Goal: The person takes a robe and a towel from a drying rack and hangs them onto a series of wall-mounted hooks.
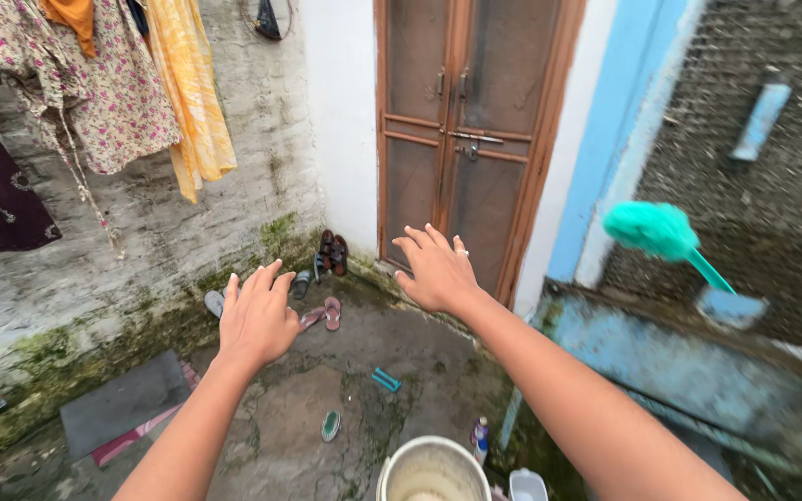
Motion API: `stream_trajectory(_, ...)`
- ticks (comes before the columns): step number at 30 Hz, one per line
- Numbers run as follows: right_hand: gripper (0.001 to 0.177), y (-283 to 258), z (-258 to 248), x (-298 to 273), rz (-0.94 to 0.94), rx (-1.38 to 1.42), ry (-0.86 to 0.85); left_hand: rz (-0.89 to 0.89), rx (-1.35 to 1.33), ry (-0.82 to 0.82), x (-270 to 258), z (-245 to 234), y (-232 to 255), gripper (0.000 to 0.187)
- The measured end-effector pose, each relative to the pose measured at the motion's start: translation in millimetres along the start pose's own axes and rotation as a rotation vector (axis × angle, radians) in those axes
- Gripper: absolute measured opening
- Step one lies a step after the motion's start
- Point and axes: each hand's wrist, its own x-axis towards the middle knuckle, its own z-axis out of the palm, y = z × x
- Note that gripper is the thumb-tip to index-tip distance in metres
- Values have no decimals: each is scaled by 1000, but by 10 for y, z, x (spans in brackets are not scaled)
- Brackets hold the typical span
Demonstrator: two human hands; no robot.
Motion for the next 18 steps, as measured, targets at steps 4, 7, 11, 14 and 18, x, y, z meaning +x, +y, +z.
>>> stream_trajectory(4,61,112,110,745,-29,-17,-8,-48,15,35,596,263,-252,61)
stream_trajectory(7,61,172,177,1247,-80,-17,14,-87,18,38,962,367,-446,62)
stream_trajectory(11,60,181,387,1741,-109,17,34,-124,28,23,1159,581,-673,58)
stream_trajectory(14,60,131,560,2062,-106,0,-8,-127,65,10,1377,719,-912,58)
stream_trajectory(18,58,101,843,2403,-88,25,-50,-149,50,-40,1675,978,-1206,60)
